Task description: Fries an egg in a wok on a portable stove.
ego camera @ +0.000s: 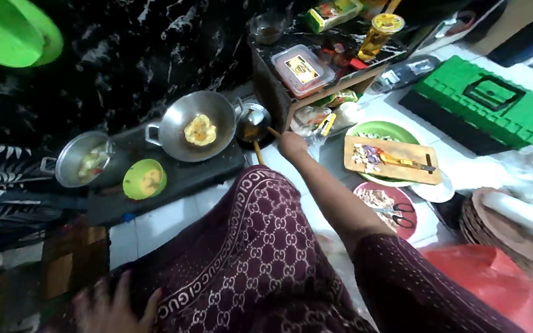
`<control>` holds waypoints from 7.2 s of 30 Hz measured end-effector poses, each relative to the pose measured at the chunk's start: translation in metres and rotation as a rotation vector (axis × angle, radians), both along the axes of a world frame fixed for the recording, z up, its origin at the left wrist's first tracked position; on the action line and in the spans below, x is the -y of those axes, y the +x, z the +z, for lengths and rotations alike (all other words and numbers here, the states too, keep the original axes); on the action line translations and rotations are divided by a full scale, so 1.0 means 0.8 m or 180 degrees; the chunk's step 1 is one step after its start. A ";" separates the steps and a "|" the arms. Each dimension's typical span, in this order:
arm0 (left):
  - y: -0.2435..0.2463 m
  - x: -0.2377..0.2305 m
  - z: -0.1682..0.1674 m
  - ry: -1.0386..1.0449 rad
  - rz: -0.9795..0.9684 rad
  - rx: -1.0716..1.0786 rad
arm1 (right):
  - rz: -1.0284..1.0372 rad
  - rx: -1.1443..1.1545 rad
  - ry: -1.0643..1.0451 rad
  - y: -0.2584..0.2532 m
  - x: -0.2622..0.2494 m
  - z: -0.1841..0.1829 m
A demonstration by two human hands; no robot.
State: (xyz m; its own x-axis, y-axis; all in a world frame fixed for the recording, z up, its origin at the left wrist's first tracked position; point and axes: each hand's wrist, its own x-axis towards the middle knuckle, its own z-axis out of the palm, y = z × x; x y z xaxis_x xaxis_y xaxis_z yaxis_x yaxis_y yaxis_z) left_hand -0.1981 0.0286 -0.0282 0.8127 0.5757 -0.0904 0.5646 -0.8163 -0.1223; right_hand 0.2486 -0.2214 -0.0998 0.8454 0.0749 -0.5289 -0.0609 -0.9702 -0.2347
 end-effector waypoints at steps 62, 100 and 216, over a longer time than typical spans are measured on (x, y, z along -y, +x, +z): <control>0.255 0.096 -0.011 -0.2229 -0.1373 -0.3076 | 0.1387 0.0587 -0.0733 0.036 -0.255 0.040; 0.233 0.114 -0.050 -0.1982 -0.1447 -0.2676 | 0.2932 0.1743 -0.0831 0.002 -0.232 0.092; 0.241 0.094 0.014 -0.2098 -0.1398 -0.3086 | 0.1756 0.0203 -0.0600 0.034 -0.238 0.092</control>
State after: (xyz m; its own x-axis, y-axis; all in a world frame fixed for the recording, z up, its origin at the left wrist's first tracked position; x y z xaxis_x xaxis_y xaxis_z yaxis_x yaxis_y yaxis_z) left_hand -0.0051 -0.0464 -0.0168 0.3621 -0.1091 -0.9257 0.1355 -0.9764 0.1680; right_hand 0.2757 -0.0308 -0.0262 0.7387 0.4225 -0.5252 0.4737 -0.8797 -0.0415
